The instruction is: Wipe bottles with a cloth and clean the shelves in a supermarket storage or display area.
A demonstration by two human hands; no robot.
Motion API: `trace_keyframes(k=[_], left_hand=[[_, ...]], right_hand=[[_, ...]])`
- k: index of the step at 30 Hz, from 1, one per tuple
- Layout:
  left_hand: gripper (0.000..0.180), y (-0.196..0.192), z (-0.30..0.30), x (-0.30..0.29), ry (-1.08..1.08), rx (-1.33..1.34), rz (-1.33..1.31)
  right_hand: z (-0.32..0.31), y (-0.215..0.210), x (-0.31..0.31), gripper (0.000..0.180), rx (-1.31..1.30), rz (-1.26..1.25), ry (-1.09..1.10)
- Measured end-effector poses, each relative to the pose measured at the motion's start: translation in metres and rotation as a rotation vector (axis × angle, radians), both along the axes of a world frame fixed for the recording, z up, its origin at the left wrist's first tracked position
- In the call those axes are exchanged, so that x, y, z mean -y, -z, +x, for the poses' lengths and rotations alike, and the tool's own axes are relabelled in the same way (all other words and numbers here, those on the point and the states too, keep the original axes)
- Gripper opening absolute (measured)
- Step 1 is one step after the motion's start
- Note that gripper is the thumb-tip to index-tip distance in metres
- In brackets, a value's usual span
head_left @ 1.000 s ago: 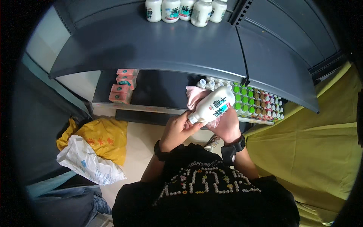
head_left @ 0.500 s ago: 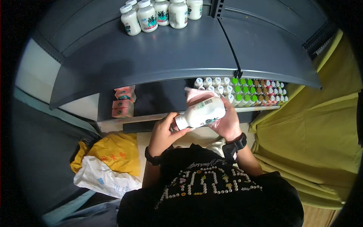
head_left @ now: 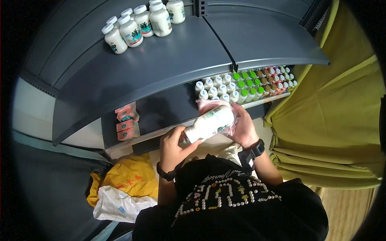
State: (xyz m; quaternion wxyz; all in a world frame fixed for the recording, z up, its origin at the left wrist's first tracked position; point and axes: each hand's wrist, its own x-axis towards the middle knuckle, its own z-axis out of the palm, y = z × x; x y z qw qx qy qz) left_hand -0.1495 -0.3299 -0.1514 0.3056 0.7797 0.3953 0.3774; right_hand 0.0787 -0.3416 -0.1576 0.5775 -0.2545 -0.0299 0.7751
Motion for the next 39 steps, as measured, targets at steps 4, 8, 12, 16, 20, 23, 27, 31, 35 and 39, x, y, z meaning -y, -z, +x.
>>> trace_keyframes(k=[4,8,12,16,20,23,27,31,35,39], left_hand=[[0.032,0.013,0.003,0.002,0.14,0.023,-0.085],[0.026,0.022,0.008,0.014,0.239,0.301,-0.469],[0.022,0.025,0.011,0.015,0.346,0.474,-0.679],[0.029,0.02,0.022,0.012,0.375,0.435,-0.763],[0.03,0.016,0.036,0.01,0.421,0.341,-0.743],[0.031,0.021,0.053,0.007,0.439,0.266,-0.731],[0.029,0.024,0.085,-0.002,0.447,0.22,-0.686],[0.028,0.04,0.115,-0.01,0.394,0.143,-0.498],[0.034,0.032,0.15,-0.012,0.443,-0.083,0.064],[0.042,0.044,0.155,-0.016,0.471,-0.306,0.147]], right_hand=[[-0.003,0.002,0.014,0.042,0.071,0.048,0.014],[-0.007,0.003,0.033,0.038,-0.021,0.061,-0.025],[-0.011,0.006,0.048,0.042,-0.075,0.052,0.037],[-0.007,0.02,0.06,0.051,-0.157,0.087,0.056],[-0.01,0.009,0.078,0.054,-0.226,-0.003,0.114],[0.009,0.027,0.086,0.053,-0.285,0.101,0.18],[0.036,0.045,0.088,0.044,-0.141,0.0,0.394],[0.052,0.035,0.096,0.041,-0.228,-0.073,0.544],[0.063,0.036,0.091,0.043,-0.091,-0.19,0.617],[0.066,0.031,0.071,0.045,-0.217,-0.179,0.708]])
